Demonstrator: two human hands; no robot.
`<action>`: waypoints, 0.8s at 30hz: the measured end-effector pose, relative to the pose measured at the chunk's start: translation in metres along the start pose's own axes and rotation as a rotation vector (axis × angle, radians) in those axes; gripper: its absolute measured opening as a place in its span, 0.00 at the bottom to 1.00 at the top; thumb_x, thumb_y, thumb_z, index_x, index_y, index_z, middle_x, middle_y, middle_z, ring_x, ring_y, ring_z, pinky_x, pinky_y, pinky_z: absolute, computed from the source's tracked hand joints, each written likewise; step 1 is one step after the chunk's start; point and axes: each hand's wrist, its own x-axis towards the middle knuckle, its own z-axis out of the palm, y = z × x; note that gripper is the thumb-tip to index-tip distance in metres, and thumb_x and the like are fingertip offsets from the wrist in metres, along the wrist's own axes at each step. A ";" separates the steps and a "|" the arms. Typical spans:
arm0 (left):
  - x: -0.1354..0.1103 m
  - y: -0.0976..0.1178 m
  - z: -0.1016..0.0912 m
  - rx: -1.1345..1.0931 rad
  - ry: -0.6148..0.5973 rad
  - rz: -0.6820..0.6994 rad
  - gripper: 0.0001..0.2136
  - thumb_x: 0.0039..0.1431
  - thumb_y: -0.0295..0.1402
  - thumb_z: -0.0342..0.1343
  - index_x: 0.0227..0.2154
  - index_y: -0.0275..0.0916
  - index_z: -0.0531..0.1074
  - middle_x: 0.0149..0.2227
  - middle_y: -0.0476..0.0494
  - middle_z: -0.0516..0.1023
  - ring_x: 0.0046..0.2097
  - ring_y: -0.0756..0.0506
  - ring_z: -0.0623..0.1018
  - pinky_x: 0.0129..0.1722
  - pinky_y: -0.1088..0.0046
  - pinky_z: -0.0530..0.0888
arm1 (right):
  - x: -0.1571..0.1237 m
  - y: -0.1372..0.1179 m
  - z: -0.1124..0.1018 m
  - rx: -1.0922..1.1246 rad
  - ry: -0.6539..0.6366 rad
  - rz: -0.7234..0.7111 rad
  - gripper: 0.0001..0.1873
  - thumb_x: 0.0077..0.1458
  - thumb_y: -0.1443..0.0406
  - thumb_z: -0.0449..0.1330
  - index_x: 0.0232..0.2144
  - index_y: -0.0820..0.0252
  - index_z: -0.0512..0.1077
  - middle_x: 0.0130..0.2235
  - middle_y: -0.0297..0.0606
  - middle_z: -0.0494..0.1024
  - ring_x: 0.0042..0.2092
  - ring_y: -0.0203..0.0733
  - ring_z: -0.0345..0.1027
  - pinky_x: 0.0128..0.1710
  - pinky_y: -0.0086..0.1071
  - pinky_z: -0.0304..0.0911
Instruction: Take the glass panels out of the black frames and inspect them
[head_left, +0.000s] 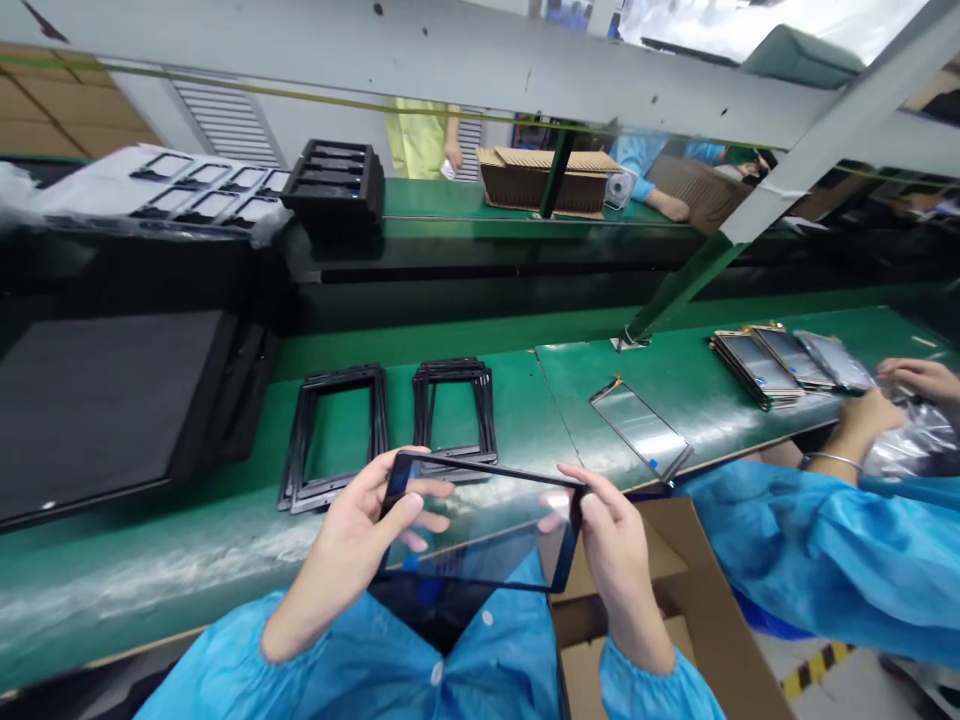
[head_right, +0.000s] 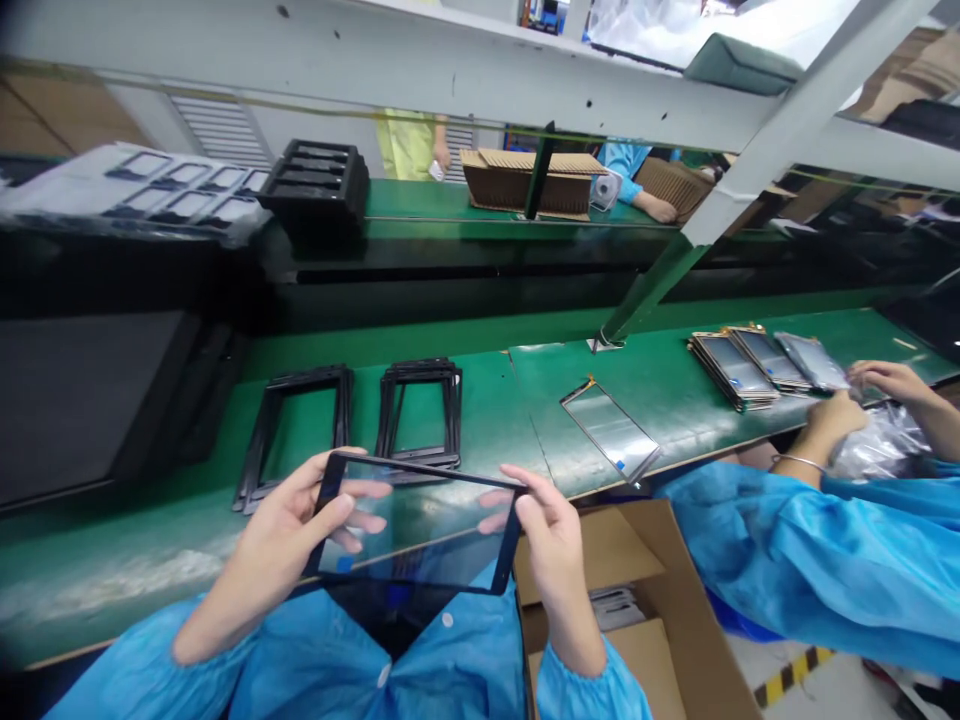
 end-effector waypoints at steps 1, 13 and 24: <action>0.000 -0.002 0.001 -0.008 0.014 0.006 0.27 0.65 0.48 0.66 0.57 0.39 0.65 0.48 0.32 0.87 0.37 0.38 0.88 0.29 0.69 0.82 | -0.002 0.002 0.004 0.007 0.032 -0.007 0.19 0.63 0.52 0.68 0.49 0.57 0.81 0.35 0.42 0.89 0.28 0.47 0.83 0.34 0.37 0.78; 0.013 0.024 -0.015 0.369 -0.405 0.026 0.16 0.68 0.40 0.61 0.54 0.40 0.82 0.40 0.39 0.89 0.32 0.43 0.86 0.34 0.69 0.82 | 0.006 -0.024 0.008 0.036 -0.024 0.107 0.35 0.55 0.40 0.70 0.55 0.57 0.79 0.31 0.43 0.88 0.28 0.52 0.84 0.31 0.41 0.79; 0.008 -0.027 0.026 -0.124 -0.303 -0.094 0.30 0.67 0.52 0.63 0.63 0.36 0.71 0.51 0.27 0.86 0.45 0.37 0.88 0.45 0.64 0.82 | -0.004 0.007 0.055 0.158 0.066 0.116 0.56 0.57 0.57 0.73 0.76 0.53 0.45 0.38 0.38 0.88 0.31 0.45 0.85 0.26 0.30 0.77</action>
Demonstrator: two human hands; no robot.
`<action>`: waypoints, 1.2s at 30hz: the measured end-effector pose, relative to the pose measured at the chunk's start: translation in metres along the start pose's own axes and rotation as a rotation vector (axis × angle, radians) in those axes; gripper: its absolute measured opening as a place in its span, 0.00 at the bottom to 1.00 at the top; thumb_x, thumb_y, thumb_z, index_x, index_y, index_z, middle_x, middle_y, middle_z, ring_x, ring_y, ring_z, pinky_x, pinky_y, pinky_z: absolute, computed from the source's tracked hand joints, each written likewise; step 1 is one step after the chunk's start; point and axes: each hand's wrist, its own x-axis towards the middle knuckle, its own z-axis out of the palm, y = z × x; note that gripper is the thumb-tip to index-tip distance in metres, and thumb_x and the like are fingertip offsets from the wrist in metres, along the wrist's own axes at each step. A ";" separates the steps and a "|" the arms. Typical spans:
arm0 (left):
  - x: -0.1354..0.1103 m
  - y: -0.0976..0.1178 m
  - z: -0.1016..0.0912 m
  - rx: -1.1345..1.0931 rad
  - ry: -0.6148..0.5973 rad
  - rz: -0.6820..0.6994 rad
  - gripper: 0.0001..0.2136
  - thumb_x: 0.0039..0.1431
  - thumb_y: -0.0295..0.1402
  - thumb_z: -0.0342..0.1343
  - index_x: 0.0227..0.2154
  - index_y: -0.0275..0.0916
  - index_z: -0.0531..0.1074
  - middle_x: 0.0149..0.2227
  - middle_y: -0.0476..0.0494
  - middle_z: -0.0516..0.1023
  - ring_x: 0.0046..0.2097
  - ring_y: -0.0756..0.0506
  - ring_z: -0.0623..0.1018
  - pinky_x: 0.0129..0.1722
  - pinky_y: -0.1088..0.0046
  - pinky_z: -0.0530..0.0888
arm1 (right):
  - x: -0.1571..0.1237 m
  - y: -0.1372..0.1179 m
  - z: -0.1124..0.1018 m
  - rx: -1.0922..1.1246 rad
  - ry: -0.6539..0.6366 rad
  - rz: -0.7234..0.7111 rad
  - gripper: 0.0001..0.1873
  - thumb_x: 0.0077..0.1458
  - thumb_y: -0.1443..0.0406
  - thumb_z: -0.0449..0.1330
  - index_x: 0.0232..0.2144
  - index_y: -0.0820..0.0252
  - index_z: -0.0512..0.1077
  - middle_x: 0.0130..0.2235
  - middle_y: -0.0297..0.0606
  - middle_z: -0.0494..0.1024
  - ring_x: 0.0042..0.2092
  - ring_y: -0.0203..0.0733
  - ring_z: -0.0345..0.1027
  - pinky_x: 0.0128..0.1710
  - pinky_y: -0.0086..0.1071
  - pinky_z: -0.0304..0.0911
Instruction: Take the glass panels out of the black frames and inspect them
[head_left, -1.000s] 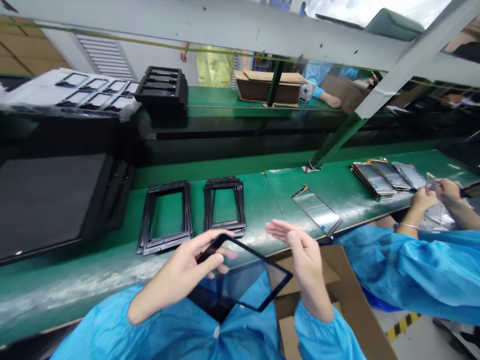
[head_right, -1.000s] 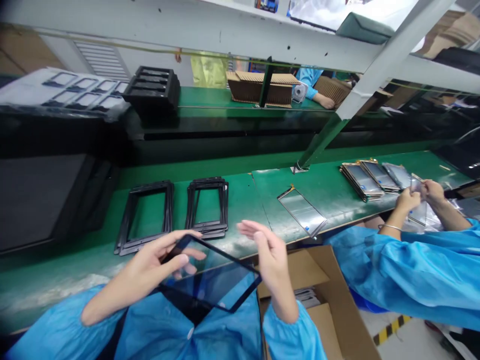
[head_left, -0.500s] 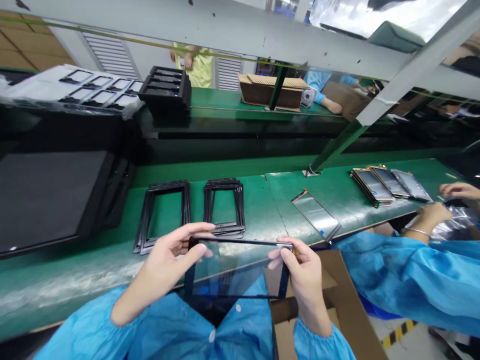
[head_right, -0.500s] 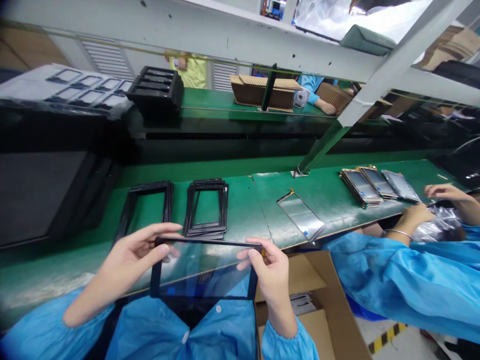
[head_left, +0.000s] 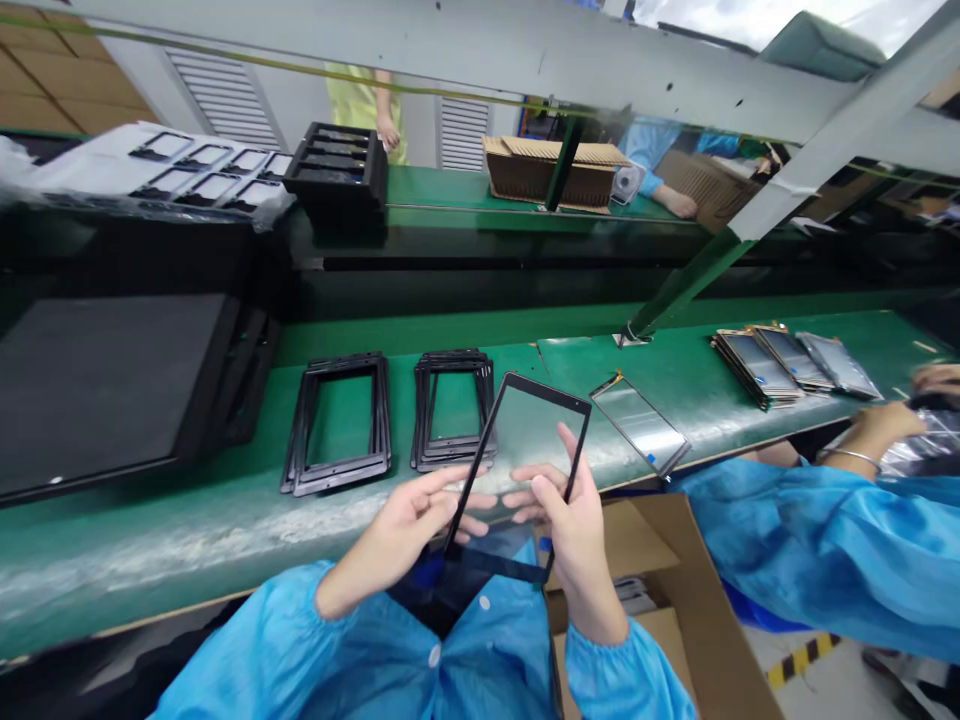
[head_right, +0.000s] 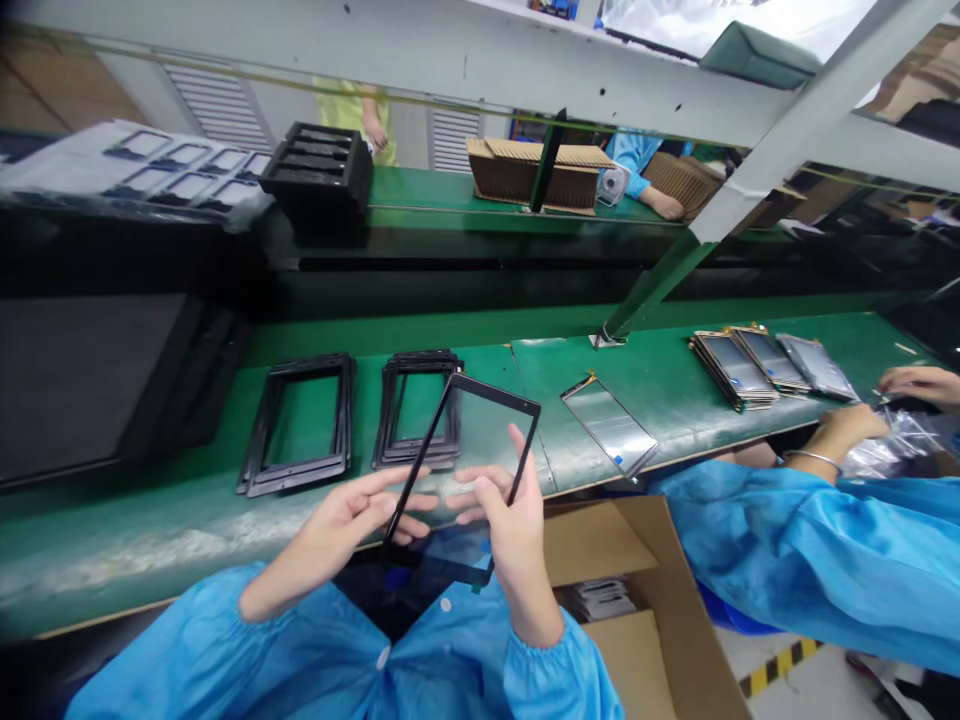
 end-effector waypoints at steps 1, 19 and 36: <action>-0.002 0.002 -0.002 0.040 -0.023 -0.010 0.30 0.68 0.52 0.62 0.64 0.36 0.72 0.52 0.26 0.86 0.43 0.37 0.89 0.42 0.65 0.82 | 0.000 -0.001 0.000 -0.006 -0.016 -0.001 0.55 0.58 0.57 0.72 0.76 0.53 0.45 0.38 0.38 0.87 0.31 0.45 0.85 0.26 0.29 0.77; -0.012 -0.004 -0.020 -0.033 -0.209 0.009 0.41 0.65 0.45 0.68 0.75 0.44 0.56 0.62 0.19 0.78 0.53 0.30 0.86 0.48 0.63 0.78 | 0.004 -0.001 0.008 0.047 0.005 0.018 0.58 0.55 0.57 0.74 0.76 0.55 0.45 0.35 0.37 0.88 0.27 0.44 0.84 0.24 0.28 0.76; 0.015 0.005 -0.020 -0.095 -0.079 0.259 0.30 0.65 0.33 0.66 0.69 0.49 0.69 0.59 0.30 0.79 0.45 0.37 0.88 0.38 0.68 0.84 | -0.009 0.016 0.012 0.074 -0.167 0.085 0.60 0.58 0.56 0.74 0.77 0.55 0.41 0.37 0.39 0.87 0.27 0.43 0.84 0.23 0.26 0.73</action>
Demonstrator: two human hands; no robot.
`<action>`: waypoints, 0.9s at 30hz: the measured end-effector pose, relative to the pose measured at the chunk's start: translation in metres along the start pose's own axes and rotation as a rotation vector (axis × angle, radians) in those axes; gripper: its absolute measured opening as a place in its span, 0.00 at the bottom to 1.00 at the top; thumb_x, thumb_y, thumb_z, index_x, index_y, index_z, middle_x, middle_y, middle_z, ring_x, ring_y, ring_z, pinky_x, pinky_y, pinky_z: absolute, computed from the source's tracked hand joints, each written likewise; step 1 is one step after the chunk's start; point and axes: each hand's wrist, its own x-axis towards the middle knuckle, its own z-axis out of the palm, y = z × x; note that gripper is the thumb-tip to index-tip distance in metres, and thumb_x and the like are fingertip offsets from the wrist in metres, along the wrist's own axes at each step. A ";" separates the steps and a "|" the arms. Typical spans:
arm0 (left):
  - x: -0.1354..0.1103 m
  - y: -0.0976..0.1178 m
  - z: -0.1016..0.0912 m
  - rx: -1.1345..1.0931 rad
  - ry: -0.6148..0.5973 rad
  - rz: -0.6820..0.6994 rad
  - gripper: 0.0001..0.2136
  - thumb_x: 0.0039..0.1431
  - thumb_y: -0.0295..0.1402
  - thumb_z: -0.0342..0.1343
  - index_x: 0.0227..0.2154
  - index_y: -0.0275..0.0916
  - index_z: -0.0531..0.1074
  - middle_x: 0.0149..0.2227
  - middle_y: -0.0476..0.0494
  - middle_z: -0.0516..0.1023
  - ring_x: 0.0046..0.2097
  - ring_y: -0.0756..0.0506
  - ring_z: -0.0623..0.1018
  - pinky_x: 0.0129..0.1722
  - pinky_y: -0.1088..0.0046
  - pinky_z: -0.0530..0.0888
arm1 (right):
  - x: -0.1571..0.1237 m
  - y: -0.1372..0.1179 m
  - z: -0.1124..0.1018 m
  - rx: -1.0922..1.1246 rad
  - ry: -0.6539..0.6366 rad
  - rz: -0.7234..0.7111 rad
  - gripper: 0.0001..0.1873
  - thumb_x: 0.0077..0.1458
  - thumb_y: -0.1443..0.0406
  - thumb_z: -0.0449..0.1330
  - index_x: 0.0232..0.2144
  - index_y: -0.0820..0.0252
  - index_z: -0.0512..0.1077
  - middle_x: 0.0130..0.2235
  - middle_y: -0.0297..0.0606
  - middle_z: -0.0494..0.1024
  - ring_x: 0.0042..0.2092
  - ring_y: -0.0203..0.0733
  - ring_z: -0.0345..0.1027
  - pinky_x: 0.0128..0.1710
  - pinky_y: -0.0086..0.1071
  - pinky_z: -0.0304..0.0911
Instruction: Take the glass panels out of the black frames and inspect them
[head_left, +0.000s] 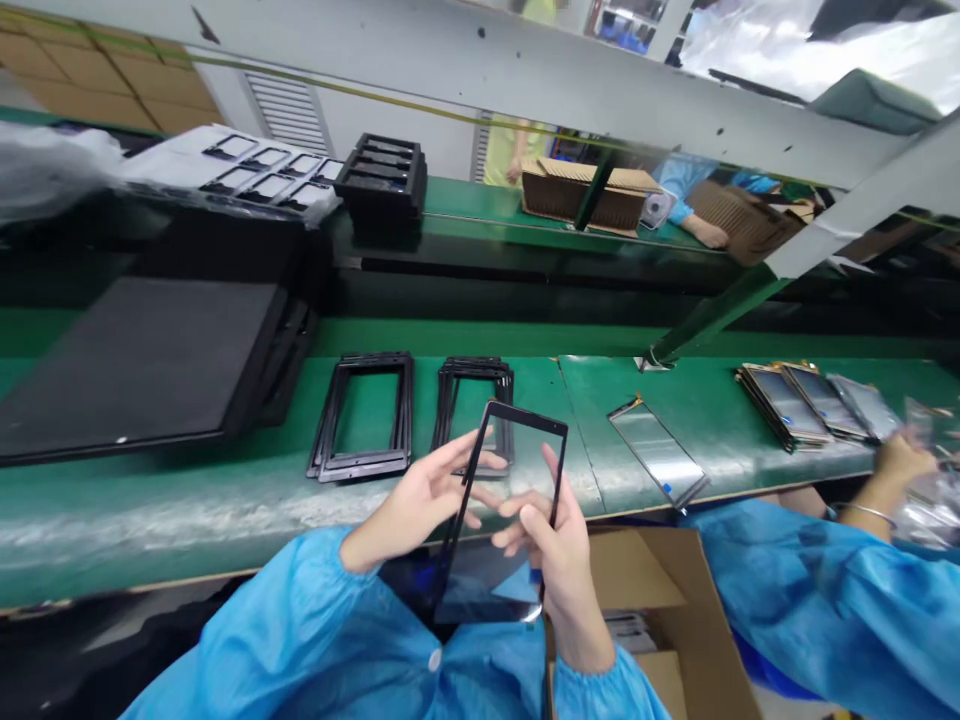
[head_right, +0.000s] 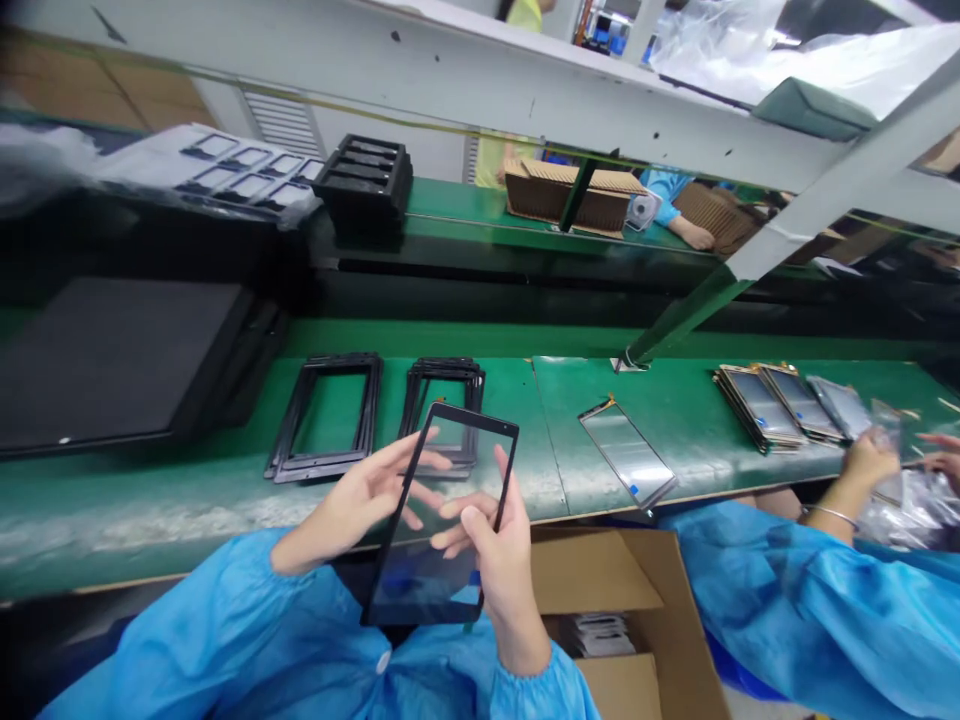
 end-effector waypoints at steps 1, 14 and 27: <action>0.004 0.004 0.001 0.001 0.021 -0.010 0.27 0.67 0.34 0.64 0.68 0.48 0.70 0.59 0.30 0.79 0.42 0.38 0.88 0.35 0.69 0.84 | -0.002 0.002 0.001 -0.001 -0.013 0.000 0.59 0.58 0.56 0.74 0.77 0.55 0.40 0.37 0.39 0.87 0.27 0.43 0.84 0.23 0.26 0.73; -0.031 -0.007 -0.001 0.020 0.272 -0.083 0.25 0.61 0.50 0.69 0.54 0.39 0.84 0.49 0.31 0.88 0.46 0.34 0.88 0.43 0.64 0.86 | 0.008 0.014 0.012 0.220 0.302 -0.081 0.43 0.56 0.54 0.75 0.68 0.49 0.62 0.51 0.43 0.85 0.43 0.47 0.85 0.35 0.33 0.78; -0.039 0.032 0.010 0.276 0.355 0.003 0.18 0.67 0.44 0.62 0.47 0.37 0.87 0.43 0.36 0.89 0.38 0.37 0.89 0.31 0.69 0.86 | -0.022 0.044 0.005 0.217 0.355 -0.056 0.33 0.54 0.56 0.76 0.60 0.46 0.72 0.52 0.42 0.85 0.40 0.49 0.86 0.31 0.36 0.78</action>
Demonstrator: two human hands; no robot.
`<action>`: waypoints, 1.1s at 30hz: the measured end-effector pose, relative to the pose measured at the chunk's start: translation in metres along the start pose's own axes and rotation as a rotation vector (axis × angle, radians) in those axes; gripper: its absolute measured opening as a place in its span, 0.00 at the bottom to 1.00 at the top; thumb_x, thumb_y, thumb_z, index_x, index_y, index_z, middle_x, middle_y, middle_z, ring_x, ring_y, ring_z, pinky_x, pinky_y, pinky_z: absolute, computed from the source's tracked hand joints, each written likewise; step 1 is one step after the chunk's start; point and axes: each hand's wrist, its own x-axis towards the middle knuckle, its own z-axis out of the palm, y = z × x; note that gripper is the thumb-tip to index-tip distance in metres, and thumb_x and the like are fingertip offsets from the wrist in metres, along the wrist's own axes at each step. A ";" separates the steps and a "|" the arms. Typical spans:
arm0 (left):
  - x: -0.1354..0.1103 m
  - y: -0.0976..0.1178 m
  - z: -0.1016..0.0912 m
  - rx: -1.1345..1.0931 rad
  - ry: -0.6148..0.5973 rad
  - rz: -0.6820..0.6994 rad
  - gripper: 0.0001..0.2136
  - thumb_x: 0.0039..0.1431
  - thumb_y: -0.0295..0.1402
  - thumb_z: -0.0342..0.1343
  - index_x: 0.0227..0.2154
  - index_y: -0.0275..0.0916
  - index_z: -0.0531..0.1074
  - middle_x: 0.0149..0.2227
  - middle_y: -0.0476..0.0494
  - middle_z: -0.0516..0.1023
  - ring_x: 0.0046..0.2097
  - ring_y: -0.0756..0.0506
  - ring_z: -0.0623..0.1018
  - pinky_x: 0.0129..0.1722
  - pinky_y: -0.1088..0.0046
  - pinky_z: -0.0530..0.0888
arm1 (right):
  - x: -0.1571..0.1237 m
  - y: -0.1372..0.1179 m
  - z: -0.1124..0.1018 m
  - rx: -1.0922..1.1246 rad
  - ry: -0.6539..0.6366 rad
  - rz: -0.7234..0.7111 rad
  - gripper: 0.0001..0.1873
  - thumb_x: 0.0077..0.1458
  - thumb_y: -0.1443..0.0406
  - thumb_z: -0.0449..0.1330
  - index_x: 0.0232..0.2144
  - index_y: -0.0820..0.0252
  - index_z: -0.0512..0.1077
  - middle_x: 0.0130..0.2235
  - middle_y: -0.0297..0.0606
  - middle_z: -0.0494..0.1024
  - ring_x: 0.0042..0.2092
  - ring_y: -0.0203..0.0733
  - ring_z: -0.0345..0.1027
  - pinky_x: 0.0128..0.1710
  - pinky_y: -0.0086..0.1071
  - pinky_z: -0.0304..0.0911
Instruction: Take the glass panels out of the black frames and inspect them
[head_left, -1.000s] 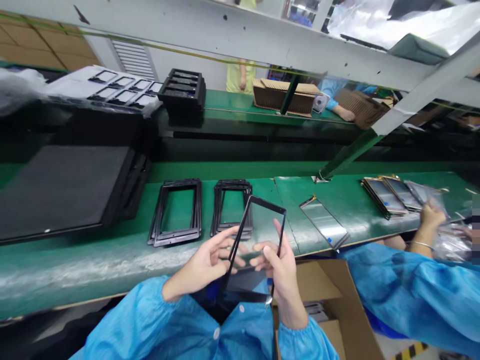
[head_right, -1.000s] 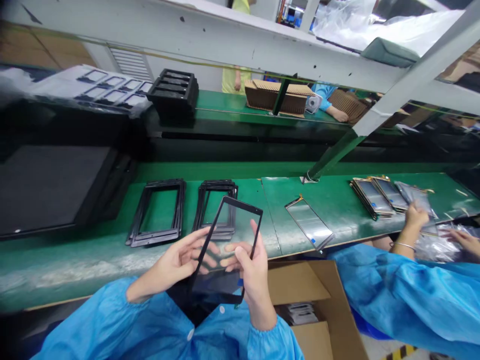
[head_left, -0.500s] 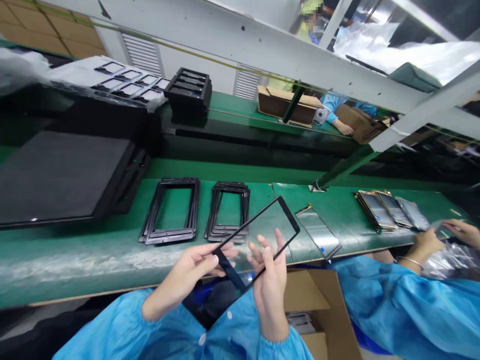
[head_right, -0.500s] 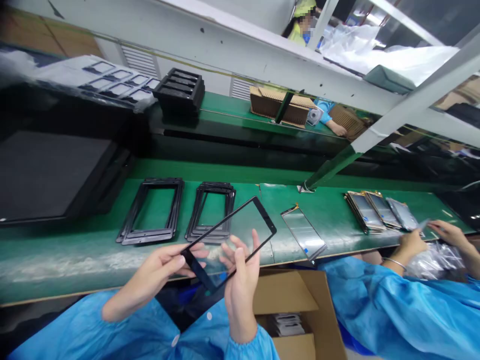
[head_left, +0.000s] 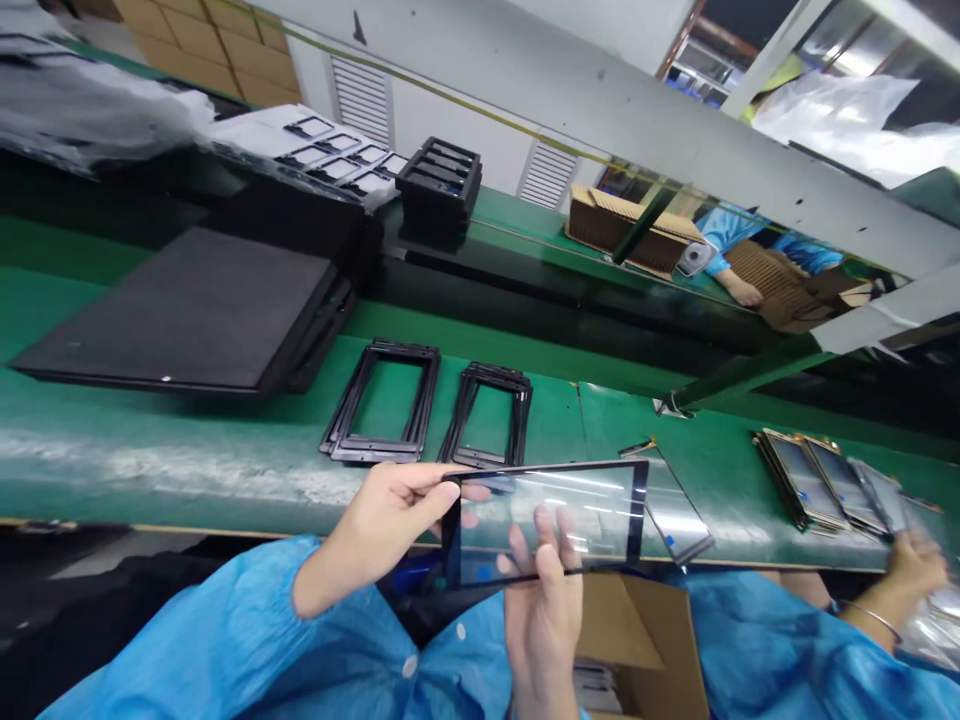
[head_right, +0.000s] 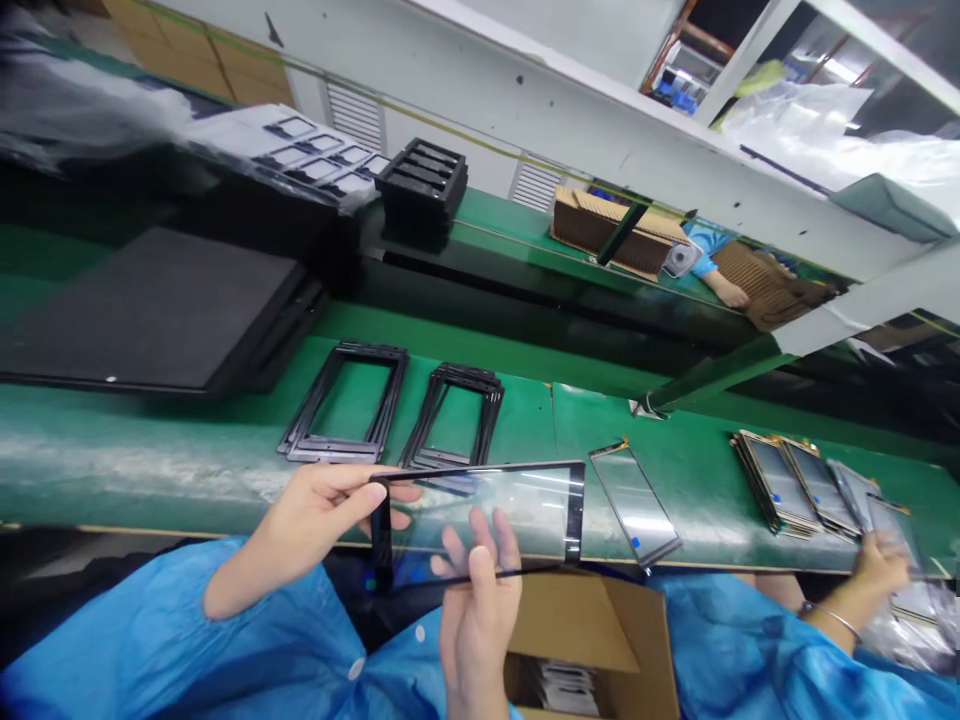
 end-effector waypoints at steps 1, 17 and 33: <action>0.000 0.001 -0.001 0.015 -0.003 0.001 0.18 0.68 0.44 0.60 0.48 0.36 0.87 0.44 0.36 0.89 0.37 0.38 0.89 0.31 0.69 0.86 | -0.001 0.001 -0.001 -0.001 0.006 -0.009 0.33 0.55 0.56 0.75 0.61 0.46 0.71 0.52 0.41 0.85 0.41 0.49 0.86 0.31 0.35 0.78; 0.022 0.033 -0.009 0.686 -0.216 0.390 0.14 0.72 0.38 0.57 0.51 0.46 0.86 0.43 0.44 0.90 0.42 0.37 0.89 0.44 0.68 0.79 | -0.015 0.007 0.008 -0.116 -0.077 0.053 0.29 0.46 0.51 0.80 0.45 0.59 0.79 0.43 0.49 0.89 0.36 0.54 0.86 0.32 0.41 0.81; -0.018 0.064 -0.245 0.096 1.029 0.206 0.25 0.61 0.20 0.58 0.60 0.40 0.65 0.41 0.53 0.79 0.36 0.51 0.84 0.34 0.78 0.79 | 0.136 -0.083 -0.089 -0.921 0.002 -0.275 0.43 0.50 0.42 0.70 0.65 0.48 0.74 0.65 0.55 0.75 0.66 0.71 0.68 0.63 0.62 0.64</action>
